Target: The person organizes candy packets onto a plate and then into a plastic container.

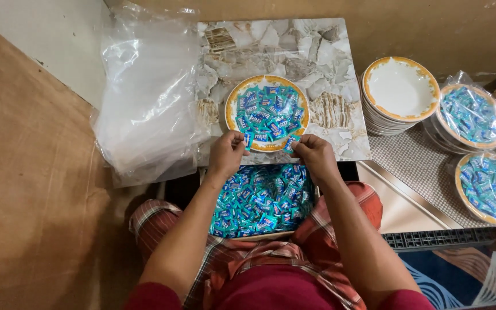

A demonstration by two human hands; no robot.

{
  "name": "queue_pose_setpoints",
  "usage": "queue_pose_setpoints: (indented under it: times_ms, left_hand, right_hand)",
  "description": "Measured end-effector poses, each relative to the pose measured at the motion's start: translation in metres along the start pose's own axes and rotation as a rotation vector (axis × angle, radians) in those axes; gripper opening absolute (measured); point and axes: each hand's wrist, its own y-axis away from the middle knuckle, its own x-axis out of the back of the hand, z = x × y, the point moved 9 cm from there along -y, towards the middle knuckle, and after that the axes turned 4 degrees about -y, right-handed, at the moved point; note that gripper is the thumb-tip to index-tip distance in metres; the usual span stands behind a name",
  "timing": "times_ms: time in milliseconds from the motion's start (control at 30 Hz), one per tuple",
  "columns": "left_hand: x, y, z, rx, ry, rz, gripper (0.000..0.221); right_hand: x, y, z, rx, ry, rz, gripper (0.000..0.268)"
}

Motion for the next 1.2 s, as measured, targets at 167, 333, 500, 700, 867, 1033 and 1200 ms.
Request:
queue_pose_setpoints:
  times_ms: [167, 333, 500, 700, 867, 1033, 1200]
  left_hand:
    - [0.008, 0.003, 0.071, -0.327, -0.471, 0.055, 0.017]
    - [-0.008, 0.036, 0.081, -0.488, -0.578, -0.051, 0.013]
    - [-0.031, 0.064, -0.018, -0.033, -0.663, -0.406, 0.017]
    - [-0.06, 0.098, -0.082, 0.057, -0.753, -0.498, 0.064]
    - [-0.081, 0.109, -0.106, -0.134, -0.752, -0.463, 0.04]
    - [-0.063, 0.097, -0.098, -0.117, -0.605, -0.444, 0.032]
    - [-0.024, 0.093, -0.075, 0.167, -0.382, -0.381, 0.033]
  right_hand:
    - [-0.015, 0.003, -0.03, -0.038, -0.067, 0.002, 0.035]
    - [0.001, 0.008, -0.005, -0.071, 0.118, 0.004, 0.027]
    - [-0.007, 0.041, 0.044, -0.193, 0.382, -0.222, 0.023]
    - [-0.029, 0.049, 0.133, -0.08, 1.261, -0.438, 0.062]
    - [-0.048, 0.06, 0.172, 0.148, 1.337, -0.589, 0.038]
    - [-0.053, 0.072, 0.107, 0.111, 1.216, -0.637, 0.031]
    - [-0.021, 0.061, 0.068, 0.001, 0.926, -0.38, 0.022]
